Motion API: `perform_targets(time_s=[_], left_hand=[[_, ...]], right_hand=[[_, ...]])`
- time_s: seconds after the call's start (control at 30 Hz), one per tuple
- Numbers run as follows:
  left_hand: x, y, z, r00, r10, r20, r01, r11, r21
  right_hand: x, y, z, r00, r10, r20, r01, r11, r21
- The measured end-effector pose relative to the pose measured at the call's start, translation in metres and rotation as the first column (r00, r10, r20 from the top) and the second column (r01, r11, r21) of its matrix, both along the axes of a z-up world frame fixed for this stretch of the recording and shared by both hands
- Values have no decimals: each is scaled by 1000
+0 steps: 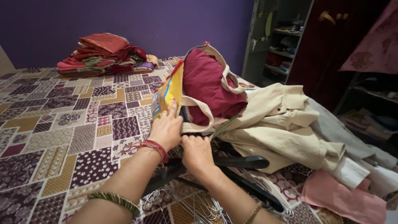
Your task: The person takes a maroon shirt from a bag, places it on a hanger, and buttons the collar. They then smooth the shirt on the bed and pick up a striped shirt to place on another hanger.
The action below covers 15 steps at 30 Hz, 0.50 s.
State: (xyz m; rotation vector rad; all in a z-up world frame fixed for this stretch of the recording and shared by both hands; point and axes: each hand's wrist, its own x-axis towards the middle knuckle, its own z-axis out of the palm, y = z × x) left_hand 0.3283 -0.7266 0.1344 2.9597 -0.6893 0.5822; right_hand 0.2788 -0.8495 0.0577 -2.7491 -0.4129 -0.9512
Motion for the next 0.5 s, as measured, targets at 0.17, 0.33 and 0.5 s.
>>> perform_targets(time_s=[0.17,0.33,0.5], left_hand=[[-2,8,2,998,-47,34,48,998,-26],[1,20,-2,998,-53,31,55,997,-57],[-1,29,-9,998,-60,27,61,996,-71]], right_hand=[[1,-8,15,993,13,-114,-12,1000,10],[-1,-19,44,995,42,-89,-19,970,243],[1,-30,73,986,-47,163,-15,933,359]])
